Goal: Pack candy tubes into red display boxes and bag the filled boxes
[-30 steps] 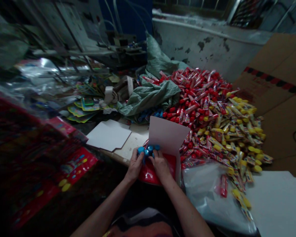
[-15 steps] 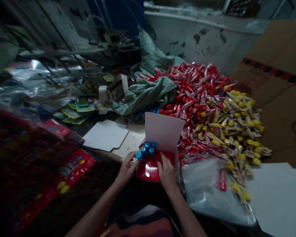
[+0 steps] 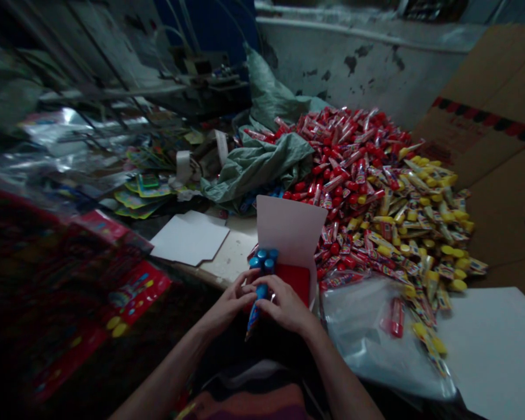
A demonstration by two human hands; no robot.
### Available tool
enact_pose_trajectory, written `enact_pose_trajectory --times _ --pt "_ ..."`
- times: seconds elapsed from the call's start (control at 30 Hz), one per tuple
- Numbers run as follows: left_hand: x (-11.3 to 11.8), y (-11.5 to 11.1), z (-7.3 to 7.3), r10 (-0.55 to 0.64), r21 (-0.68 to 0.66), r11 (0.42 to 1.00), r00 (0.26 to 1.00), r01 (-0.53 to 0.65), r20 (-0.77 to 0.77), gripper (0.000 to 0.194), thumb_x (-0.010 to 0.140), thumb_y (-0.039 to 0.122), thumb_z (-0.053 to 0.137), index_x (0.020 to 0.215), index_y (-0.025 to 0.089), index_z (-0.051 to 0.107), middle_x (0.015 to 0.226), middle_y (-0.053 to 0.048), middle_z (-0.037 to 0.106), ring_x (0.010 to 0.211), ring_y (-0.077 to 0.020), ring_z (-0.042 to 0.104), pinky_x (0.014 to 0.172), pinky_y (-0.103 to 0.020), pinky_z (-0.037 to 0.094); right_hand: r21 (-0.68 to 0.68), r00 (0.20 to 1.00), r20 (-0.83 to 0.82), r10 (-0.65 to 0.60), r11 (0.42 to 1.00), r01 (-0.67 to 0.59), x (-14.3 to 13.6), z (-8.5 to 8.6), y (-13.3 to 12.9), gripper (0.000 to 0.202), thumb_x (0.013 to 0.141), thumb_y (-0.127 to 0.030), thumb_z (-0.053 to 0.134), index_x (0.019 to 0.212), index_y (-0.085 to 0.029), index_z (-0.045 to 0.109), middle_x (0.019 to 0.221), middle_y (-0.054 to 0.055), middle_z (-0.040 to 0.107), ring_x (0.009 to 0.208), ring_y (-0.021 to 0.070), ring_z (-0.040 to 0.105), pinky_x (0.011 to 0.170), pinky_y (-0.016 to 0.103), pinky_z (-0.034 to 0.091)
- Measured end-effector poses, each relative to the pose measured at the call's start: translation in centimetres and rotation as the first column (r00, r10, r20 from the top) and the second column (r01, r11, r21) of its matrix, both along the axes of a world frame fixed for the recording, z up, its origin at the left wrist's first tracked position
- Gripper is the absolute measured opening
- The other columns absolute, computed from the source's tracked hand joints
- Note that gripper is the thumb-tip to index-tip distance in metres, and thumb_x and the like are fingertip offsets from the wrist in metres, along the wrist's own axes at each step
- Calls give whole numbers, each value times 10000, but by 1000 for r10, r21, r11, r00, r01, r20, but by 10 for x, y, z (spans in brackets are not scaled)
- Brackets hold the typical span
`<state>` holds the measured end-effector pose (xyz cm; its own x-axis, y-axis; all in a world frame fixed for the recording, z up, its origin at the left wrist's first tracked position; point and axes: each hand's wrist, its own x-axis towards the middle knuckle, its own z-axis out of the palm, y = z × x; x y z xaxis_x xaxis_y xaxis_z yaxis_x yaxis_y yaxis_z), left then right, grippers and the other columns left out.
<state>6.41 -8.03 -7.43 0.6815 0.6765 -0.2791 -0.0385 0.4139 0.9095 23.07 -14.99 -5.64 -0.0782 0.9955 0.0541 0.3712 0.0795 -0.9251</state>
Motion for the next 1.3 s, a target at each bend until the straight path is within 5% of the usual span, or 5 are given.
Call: enact_pose_trajectory --times 0.27,0.53,0.87,1.1,1.3 --pt "-18 15 -37 419 406 862 879 -305 -229 456 693 351 667 1089 163 545 648 51 555 611 -132 532 603 -262 407 246 786 186 -589 803 543 -3 -22 10 253 850 -371 623 1031 -197 647 939 44 607 874 182 597 830 309 473" --pt "-18 4 -73 317 334 916 909 -221 -269 460 719 359 626 1120 152 541 617 74 476 569 -121 479 581 -252 377 259 695 551 -462 887 383 -36 -30 33 181 914 -351 549 987 -197 612 909 52 574 783 180 615 681 272 491" --pt "-22 3 -77 304 289 931 915 -225 -266 456 740 370 621 1138 166 535 628 74 486 518 -104 466 531 -233 368 100 525 802 -285 930 353 -57 0 45 120 857 -263 643 915 -202 559 896 48 569 697 183 653 555 252 460" --pt "-23 -1 -77 263 269 945 923 -187 -282 443 738 326 614 1143 160 546 622 62 496 546 -118 467 552 -242 376 48 441 882 -169 961 274 -68 -17 48 162 840 -163 643 982 -195 571 862 65 614 667 198 676 526 253 491" --pt "-24 62 -60 377 443 864 891 -240 -252 403 785 432 578 1091 172 596 661 30 516 623 -158 520 590 -272 408 278 615 711 -341 939 201 -44 -50 31 273 888 -337 585 1127 -209 551 937 84 654 719 215 692 576 282 550"
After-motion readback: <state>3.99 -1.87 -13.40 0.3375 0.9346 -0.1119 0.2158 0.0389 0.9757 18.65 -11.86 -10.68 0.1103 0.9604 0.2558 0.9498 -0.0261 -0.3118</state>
